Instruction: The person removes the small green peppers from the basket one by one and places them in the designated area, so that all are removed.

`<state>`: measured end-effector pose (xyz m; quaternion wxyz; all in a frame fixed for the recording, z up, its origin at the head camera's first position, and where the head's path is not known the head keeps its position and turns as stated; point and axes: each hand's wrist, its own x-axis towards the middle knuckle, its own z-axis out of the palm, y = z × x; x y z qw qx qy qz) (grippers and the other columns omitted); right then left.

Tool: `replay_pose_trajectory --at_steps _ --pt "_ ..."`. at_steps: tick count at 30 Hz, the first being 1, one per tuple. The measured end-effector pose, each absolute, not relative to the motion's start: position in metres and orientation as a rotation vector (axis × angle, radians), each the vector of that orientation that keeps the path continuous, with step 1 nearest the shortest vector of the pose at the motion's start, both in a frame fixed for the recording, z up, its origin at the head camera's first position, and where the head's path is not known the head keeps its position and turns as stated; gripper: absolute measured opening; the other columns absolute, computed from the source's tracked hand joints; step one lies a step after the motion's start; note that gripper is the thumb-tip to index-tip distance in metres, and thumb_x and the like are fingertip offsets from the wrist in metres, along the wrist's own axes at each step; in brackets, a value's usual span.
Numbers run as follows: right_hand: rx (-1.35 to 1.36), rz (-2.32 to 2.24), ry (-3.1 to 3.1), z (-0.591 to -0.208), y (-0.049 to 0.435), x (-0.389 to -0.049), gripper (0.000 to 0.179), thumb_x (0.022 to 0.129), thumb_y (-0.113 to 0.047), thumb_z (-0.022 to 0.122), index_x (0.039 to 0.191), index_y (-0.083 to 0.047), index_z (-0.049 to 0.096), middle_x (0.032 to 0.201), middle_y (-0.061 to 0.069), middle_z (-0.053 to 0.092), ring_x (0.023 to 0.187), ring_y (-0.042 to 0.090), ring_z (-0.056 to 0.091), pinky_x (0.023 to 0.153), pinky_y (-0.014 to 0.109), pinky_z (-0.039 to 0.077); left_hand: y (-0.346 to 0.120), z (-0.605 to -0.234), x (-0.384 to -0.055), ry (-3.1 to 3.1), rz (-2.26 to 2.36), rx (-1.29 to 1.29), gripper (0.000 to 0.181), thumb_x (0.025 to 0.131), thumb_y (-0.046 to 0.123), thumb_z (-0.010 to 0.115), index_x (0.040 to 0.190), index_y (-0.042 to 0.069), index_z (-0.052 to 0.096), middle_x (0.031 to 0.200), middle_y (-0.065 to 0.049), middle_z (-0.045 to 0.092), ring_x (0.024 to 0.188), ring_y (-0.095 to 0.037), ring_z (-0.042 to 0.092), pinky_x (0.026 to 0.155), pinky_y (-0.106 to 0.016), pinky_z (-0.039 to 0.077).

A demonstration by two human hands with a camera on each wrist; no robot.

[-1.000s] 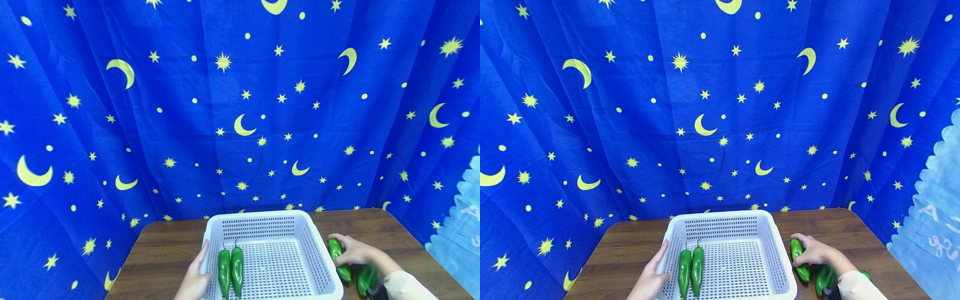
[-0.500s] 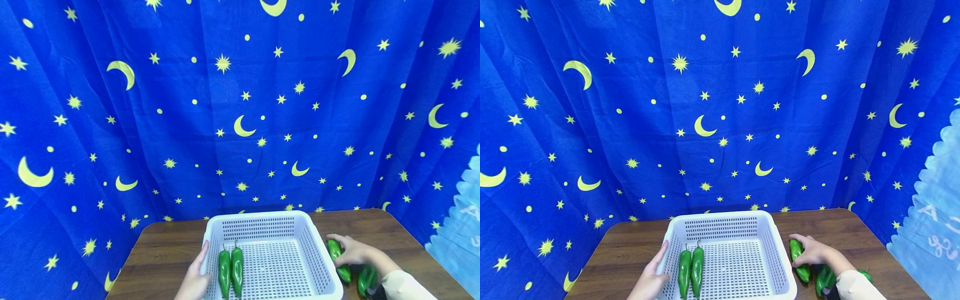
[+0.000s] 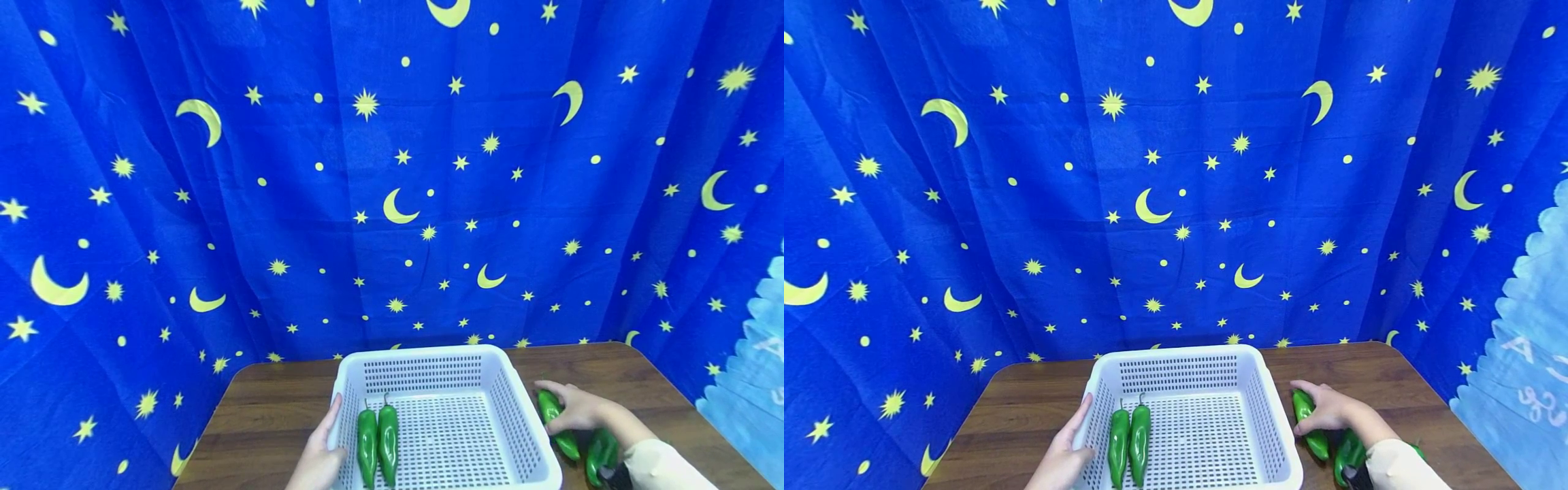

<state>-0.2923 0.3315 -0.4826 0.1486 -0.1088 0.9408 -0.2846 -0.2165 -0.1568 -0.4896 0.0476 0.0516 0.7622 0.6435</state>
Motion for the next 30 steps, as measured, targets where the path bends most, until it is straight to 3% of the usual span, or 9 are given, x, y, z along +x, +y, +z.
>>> replay_pose_trajectory --at_steps 4,8,12,16,19,30 --pt "-0.297 -0.711 2.757 -0.478 0.334 -0.292 0.097 0.069 -0.035 0.084 0.148 -0.002 0.039 0.120 0.028 0.054 0.107 0.040 0.054 0.089 0.062 0.050 -0.157 -0.489 -0.216 2.324 1.964 0.165 0.100 0.073 -0.015 0.049 0.160 0.016 0.010 0.157 -0.037 0.014 0.128 -0.061 0.043 0.084 -0.056 0.060" --pt "-0.284 -0.702 2.791 -0.465 0.341 -0.293 0.095 0.075 -0.040 0.080 0.149 -0.001 0.036 0.130 0.042 0.045 0.118 0.058 0.048 0.092 0.074 0.045 -0.157 -0.489 -0.215 2.339 1.956 0.166 0.100 0.073 -0.015 0.049 0.160 0.017 0.010 0.157 -0.037 0.014 0.129 -0.061 0.043 0.083 -0.056 0.061" --pt "-0.281 -0.807 2.847 -0.445 0.345 -0.297 0.090 0.081 -0.040 0.076 0.149 0.001 0.033 0.131 0.043 0.045 0.117 0.056 0.051 0.087 0.064 0.053 -0.157 -0.489 -0.215 2.349 1.950 0.171 0.101 0.073 -0.014 0.049 0.160 0.017 0.011 0.157 -0.037 0.015 0.129 -0.062 0.042 0.083 -0.058 0.060" --pt "-0.324 -0.971 2.909 -0.424 0.341 -0.304 0.087 0.084 -0.038 0.074 0.150 -0.001 0.031 0.120 0.030 0.055 0.102 0.035 0.060 0.076 0.040 0.055 -0.158 -0.488 -0.214 2.355 1.952 0.177 0.100 0.073 -0.015 0.049 0.160 0.016 0.011 0.157 -0.038 0.015 0.129 -0.062 0.041 0.084 -0.059 0.060" --pt "-0.363 -1.100 2.924 -0.407 0.328 -0.309 0.085 0.086 -0.036 0.073 0.151 -0.004 0.029 0.112 0.024 0.056 0.090 0.024 0.062 0.069 0.031 0.052 -0.159 -0.488 -0.214 2.354 1.959 0.179 0.100 0.073 -0.015 0.049 0.160 0.015 0.010 0.157 -0.038 0.014 0.129 -0.062 0.041 0.084 -0.059 0.060" --pt "-0.593 -1.222 2.752 -0.372 0.230 -0.312 0.083 0.087 -0.038 0.073 0.154 -0.022 0.027 0.124 0.022 0.053 0.095 0.024 0.065 0.074 0.033 0.056 -0.157 -0.490 -0.214 2.369 1.955 0.208 0.097 0.074 -0.015 0.049 0.160 0.013 0.012 0.157 -0.036 0.017 0.132 -0.060 0.039 0.091 -0.062 0.056"
